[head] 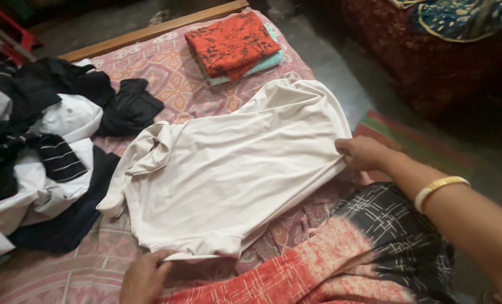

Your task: The person folds a white long-sleeved shirt on a bed. They smooth the fabric, fold the sleeves inward, fold the shirt in half lengthwise, and then fold it into a compact rectangle.

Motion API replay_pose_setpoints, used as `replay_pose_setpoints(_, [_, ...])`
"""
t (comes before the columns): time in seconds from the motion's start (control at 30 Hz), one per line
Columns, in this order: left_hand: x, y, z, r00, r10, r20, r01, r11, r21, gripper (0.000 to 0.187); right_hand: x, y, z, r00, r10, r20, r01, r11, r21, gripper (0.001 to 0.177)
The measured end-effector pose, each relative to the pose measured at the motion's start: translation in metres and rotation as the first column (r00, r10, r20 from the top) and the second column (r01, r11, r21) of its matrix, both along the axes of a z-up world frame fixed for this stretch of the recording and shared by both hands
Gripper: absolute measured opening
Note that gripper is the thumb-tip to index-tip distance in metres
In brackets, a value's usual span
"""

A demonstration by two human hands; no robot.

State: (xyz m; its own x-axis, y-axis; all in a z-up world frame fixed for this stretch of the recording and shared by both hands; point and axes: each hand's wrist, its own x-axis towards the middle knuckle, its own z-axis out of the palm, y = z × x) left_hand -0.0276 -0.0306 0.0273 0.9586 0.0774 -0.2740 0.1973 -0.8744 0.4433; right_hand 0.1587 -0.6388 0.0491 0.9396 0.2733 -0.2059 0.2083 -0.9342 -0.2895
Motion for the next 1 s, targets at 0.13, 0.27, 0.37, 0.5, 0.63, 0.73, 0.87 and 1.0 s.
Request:
replay_pose_setpoints(0.13, [0.003, 0.022, -0.019, 0.935, -0.168, 0.312, 0.094, 0.966, 0.239, 0.027, 0.015, -0.001, -0.014, 0.997, 0.022, -0.079, -0.019, 0.999, 0.038, 0.025])
replay_pose_setpoints(0.27, [0.016, 0.044, -0.033, 0.936, -0.202, 0.289, 0.077, 0.917, 0.391, 0.035, 0.037, 0.004, -0.014, 0.940, 0.033, -0.338, -0.036, 0.999, -0.002, 0.044])
replay_pose_setpoints(0.37, [0.041, 0.066, -0.037, 0.909, -0.103, 0.403, 0.139, 0.988, -0.062, 0.032, 0.067, 0.017, -0.008, 0.864, 0.027, -0.503, -0.083, 0.993, -0.089, 0.067])
replay_pose_setpoints(0.5, [0.105, 0.074, -0.053, 0.917, 0.297, 0.265, -0.134, 0.857, -0.497, 0.031, 0.105, 0.037, 0.003, 0.951, 0.035, -0.309, -0.029, 0.999, 0.022, 0.072])
replay_pose_setpoints(0.63, [0.146, 0.055, -0.074, 0.846, 0.338, 0.412, -0.336, 0.938, -0.080, 0.046, 0.101, 0.062, 0.001, 0.945, -0.317, -0.085, 0.327, 0.932, 0.156, 0.054])
replay_pose_setpoints(0.73, [0.147, 0.038, -0.081, 0.869, 0.370, 0.328, -0.376, 0.925, -0.048, 0.052, 0.096, 0.066, 0.005, 0.970, -0.242, -0.014, 0.241, 0.970, -0.017, 0.044])
replay_pose_setpoints(0.87, [0.131, 0.026, -0.070, 0.877, 0.419, 0.235, -0.439, 0.898, 0.039, 0.060, 0.094, 0.056, 0.006, 0.981, -0.190, 0.026, 0.191, 0.981, -0.022, 0.046])
replay_pose_setpoints(1.0, [0.121, 0.015, -0.053, 0.855, 0.437, 0.281, -0.465, 0.884, 0.041, 0.071, 0.098, 0.030, 0.003, 0.995, -0.101, -0.026, 0.099, 0.993, -0.070, 0.058])
